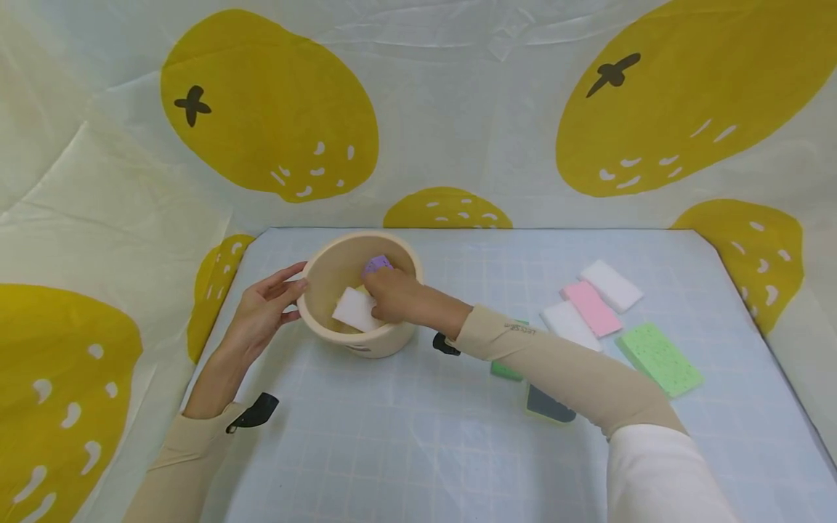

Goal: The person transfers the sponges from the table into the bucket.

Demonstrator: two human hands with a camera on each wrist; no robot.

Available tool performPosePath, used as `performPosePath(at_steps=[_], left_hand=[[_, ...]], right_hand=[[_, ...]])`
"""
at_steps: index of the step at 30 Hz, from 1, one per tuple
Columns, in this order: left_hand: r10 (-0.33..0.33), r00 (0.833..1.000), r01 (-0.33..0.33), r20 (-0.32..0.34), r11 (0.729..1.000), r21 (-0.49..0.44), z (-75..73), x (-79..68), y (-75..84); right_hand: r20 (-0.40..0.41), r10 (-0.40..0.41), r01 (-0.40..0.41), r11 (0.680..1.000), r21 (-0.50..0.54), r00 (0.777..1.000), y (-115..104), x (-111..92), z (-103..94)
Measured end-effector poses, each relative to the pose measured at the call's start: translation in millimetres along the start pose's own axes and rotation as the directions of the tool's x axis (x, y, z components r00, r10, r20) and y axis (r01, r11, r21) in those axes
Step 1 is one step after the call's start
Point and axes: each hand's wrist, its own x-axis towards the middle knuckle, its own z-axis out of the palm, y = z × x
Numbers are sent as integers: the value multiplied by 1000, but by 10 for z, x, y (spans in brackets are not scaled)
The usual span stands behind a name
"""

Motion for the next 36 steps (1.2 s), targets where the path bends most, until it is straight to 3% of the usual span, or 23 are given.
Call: performPosePath(at_steps=[8,17,25,36], left_hand=[[11,1000,-11,10,1000,-18,8,3,-2],[17,1000,-17,17,999,-32,8,10,-8],[12,1000,-11,13,1000,-25,16,3,-4],[-5,1000,5,-1,1000,15,18,-4,4]], right_hand=[[-62,-70,73,996,54,996,72,-23,-33],[-184,-184,215,963,164,965,186,-121,-112],[-189,-124,173,948,269,974,239,-222,-221],[-256,-101,187,921,342,962,316,-411,-342]])
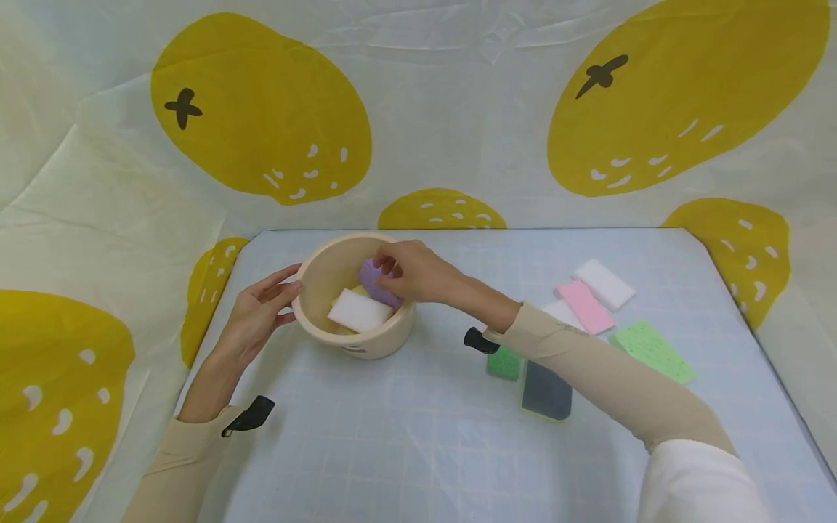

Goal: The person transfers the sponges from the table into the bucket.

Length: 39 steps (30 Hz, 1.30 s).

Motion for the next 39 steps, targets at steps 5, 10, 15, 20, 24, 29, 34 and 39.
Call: performPosePath(at_steps=[5,10,15,20,24,29,34,39], left_hand=[[-2,1000,2,2,1000,-8,4,-9,6],[3,1000,-3,3,1000,-13,4,-18,13],[2,1000,-2,0,1000,-7,6,-16,15],[0,1000,0,-3,1000,-9,9,-8,8],[1,1000,-1,-2,1000,-20,6,-5,-1],[4,1000,-4,0,1000,-16,16,-6,1],[2,1000,-2,-6,1000,-6,16,-4,3],[-1,1000,1,-14,1000,7,23,-8,3]], right_hand=[[-42,-3,3,1000,12,999,6,-85,-55],[-89,3,-5,1000,-20,996,61,-169,-112],[-134,26,-29,999,-16,991,108,-282,-173],[-173,42,-42,999,7,984,197,-419,-224],[-190,78,-75,997,26,979,280,-525,-263],[-210,105,-101,994,32,972,402,-660,-311],[-222,129,-125,992,31,967,501,-772,-340],[-234,166,-164,986,30,958,581,-891,-370]])
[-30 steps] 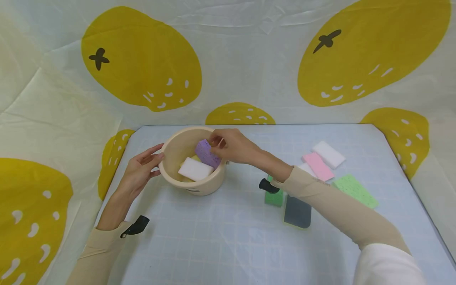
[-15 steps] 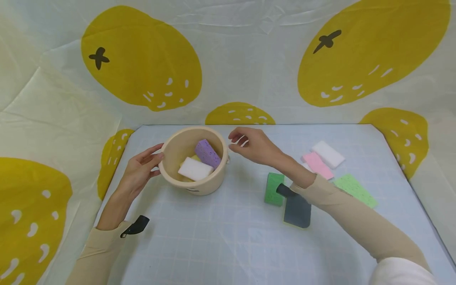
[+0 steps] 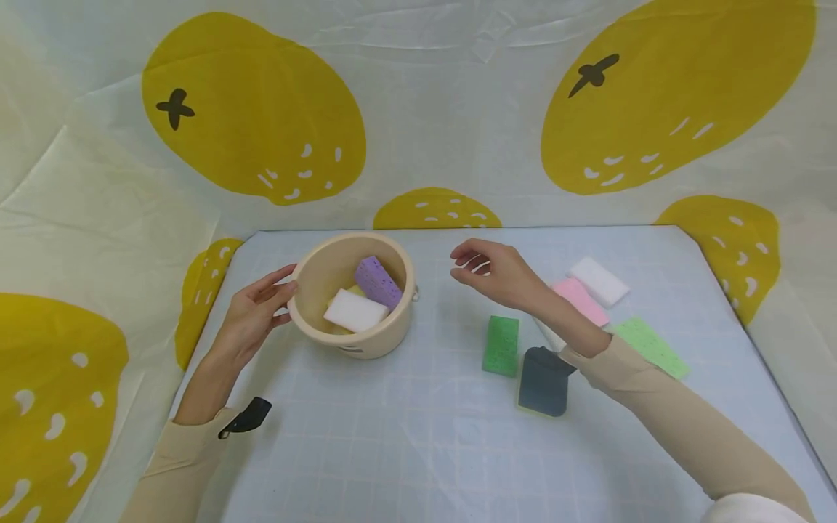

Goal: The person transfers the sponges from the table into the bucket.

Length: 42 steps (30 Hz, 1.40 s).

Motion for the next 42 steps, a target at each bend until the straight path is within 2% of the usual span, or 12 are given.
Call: performPosePath(at_steps=[9,15,22,42], left_hand=[[-11,1000,11,-6,1000,17,-8,-9,-9],[-7,1000,7,-10,999,32,-6,-8,-17],[-2,1000,2,-2,1000,27,-13,-7,-22],[-15,1000,16,-8,1000,22,-5,7,-25]], right_hand=[[-8,60,-60,998,1,998,219,-199,-50],[-6,109,-109,994,-4,994,398,-324,-21],[-13,129,-129,992,11,992,564,-459,33],[96,225,-224,974,-21,970,922,-718,193]])
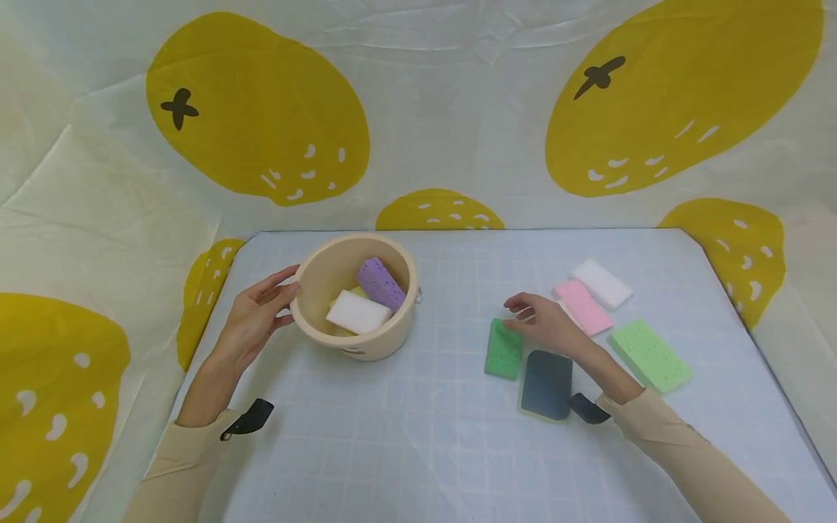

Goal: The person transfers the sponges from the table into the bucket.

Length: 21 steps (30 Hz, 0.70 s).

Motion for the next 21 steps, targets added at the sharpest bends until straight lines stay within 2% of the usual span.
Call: performPosePath(at_steps=[13,21], left_hand=[[8,1000,-8,1,1000,2,-1,8,-9],[1,1000,-2,3,1000,6,-2,2,-8]], right_hand=[[43,-34,35,999,-19,998,64,-49,57],[117,41,-34,997,-64,992,72,-21,70]])
